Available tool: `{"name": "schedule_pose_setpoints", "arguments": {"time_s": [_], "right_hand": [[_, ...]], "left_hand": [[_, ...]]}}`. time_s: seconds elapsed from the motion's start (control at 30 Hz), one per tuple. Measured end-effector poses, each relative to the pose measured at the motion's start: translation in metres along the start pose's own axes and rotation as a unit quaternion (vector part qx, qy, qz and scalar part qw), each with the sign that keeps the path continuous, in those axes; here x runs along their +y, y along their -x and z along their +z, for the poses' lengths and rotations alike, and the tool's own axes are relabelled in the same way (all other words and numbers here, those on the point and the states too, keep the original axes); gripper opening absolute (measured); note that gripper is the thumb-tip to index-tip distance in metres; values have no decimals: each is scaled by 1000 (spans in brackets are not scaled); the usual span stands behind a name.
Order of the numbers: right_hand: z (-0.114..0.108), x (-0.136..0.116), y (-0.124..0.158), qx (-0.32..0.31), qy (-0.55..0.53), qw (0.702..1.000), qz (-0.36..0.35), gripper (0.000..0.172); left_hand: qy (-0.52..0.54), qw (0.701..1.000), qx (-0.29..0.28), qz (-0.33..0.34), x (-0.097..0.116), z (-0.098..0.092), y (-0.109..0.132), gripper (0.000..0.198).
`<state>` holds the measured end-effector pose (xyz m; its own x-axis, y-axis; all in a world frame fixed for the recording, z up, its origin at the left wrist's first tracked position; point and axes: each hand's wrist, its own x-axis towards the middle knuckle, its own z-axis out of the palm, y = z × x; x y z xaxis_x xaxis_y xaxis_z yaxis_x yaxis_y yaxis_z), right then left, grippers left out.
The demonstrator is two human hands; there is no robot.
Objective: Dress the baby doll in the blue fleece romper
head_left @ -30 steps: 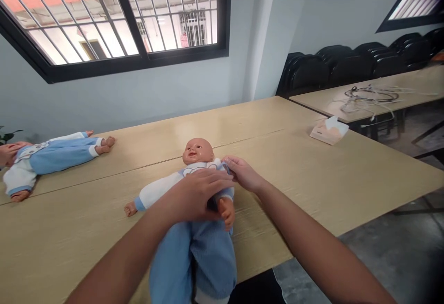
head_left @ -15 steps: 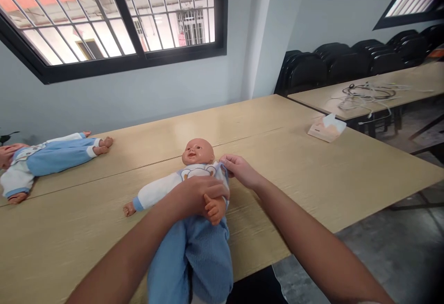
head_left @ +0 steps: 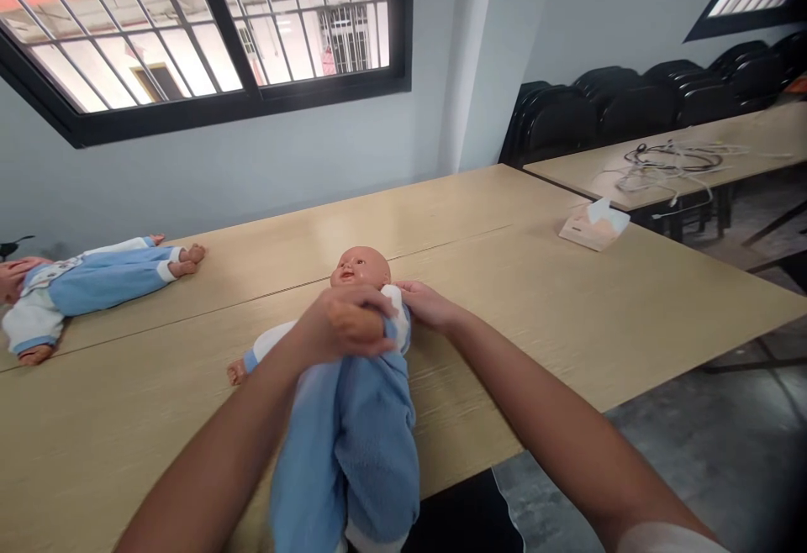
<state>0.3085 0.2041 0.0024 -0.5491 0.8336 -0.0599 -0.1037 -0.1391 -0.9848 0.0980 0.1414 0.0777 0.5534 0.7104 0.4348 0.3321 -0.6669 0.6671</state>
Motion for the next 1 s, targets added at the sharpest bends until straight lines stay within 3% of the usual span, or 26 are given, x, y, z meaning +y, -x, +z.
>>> {"name": "schedule_pose_setpoints", "arguments": {"time_s": [0.2,0.4,0.57,0.73,0.83,1.0], "right_hand": [[-1,2,8,-70,-85,991,74,41],[-16,13,12,-121,-42,988,86,49],[-15,14,7,-20,155,987,32,44],[-3,25,5,82,324,942,-26,31],[0,28,0,187,361,914,-7,29],[-1,12,4,197,362,911,-24,23]], "left_hand": [[145,961,211,-101,-31,-16,-1,39],[158,949,251,-108,-32,-23,-1,45],[122,950,271,-97,-30,-31,-1,49],[103,953,270,-95,-23,-28,-1,44],[69,950,290,-88,-18,-25,-3,39],[9,949,306,-75,-24,-20,-7,33]]}}
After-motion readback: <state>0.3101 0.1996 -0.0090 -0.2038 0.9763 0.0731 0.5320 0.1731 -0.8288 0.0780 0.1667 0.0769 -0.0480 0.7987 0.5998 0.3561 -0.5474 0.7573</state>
